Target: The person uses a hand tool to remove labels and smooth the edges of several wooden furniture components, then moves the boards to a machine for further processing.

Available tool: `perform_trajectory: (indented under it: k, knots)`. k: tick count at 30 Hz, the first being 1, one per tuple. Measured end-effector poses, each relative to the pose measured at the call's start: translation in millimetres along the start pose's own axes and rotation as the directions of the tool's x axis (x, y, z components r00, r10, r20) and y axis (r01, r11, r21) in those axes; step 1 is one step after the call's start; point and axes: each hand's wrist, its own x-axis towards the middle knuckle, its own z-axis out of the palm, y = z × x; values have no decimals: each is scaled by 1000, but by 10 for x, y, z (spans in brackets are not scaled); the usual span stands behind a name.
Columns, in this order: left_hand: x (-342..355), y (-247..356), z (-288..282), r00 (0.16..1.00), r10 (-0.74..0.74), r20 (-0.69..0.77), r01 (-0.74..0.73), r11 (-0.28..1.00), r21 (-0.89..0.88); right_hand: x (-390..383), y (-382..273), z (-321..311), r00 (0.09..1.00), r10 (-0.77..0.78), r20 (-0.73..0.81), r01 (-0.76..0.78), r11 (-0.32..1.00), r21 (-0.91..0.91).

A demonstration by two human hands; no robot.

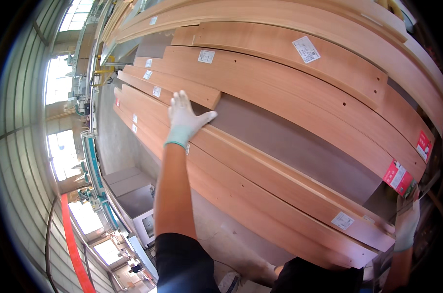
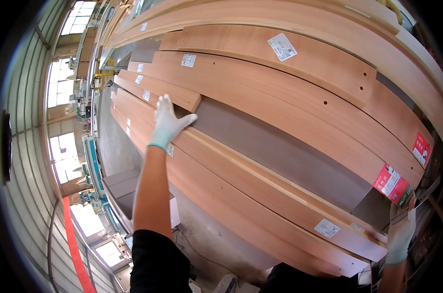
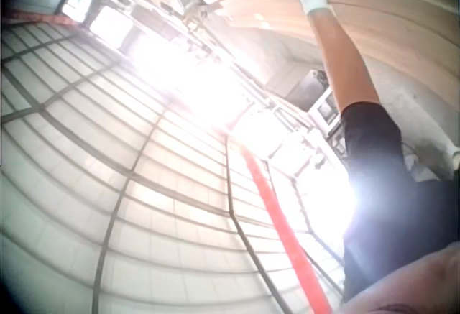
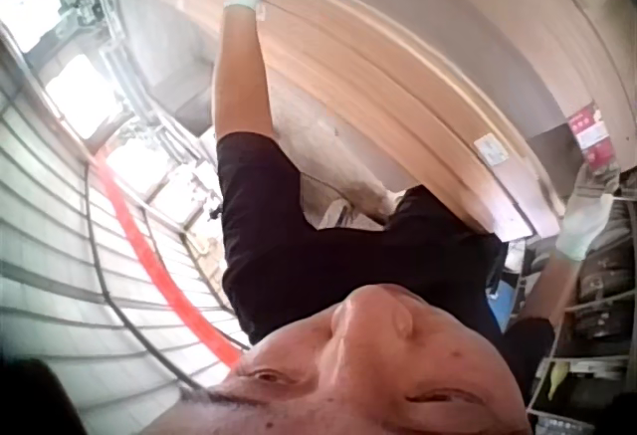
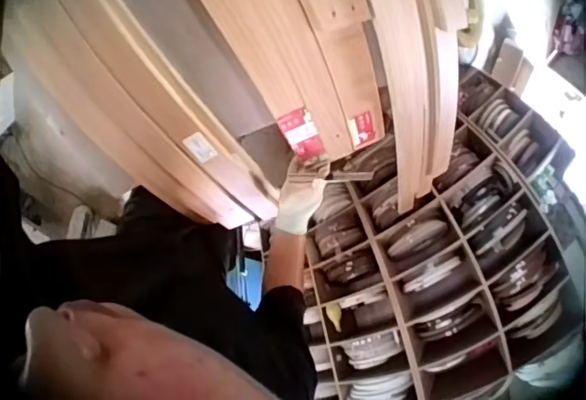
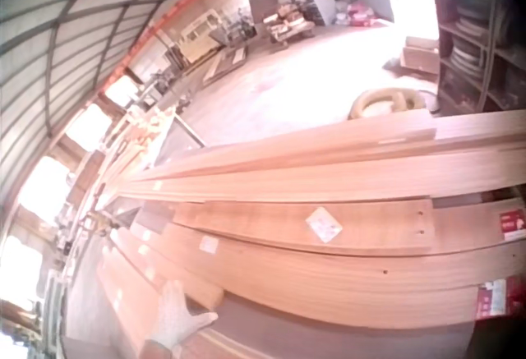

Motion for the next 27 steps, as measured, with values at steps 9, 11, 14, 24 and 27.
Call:
perform_trajectory:
  k: [9, 11, 14, 24, 27]
  knots:
    - [659, -406, 417, 983, -180, -21, 180, 983, -40, -16, 71, -44, 999, -51, -3, 51, 998, 24]
    - [720, -240, 410, 920, -389, -54, 383, 919, -97, -23, 170, 250, 995, -38, -91, 45, 996, 73]
    - [613, -324, 373, 962, -269, -47, 264, 961, -86, -53, 145, 414, 987, 0, -162, 15, 996, 93]
    - [-124, 640, 350, 980, -198, -5, 196, 977, -89, 0, 470, 933, 994, 105, -25, -104, 994, 17]
    - [-172, 817, 332, 962, -258, -86, 236, 950, -202, 1, 420, 970, 993, 117, -19, -117, 993, 0]
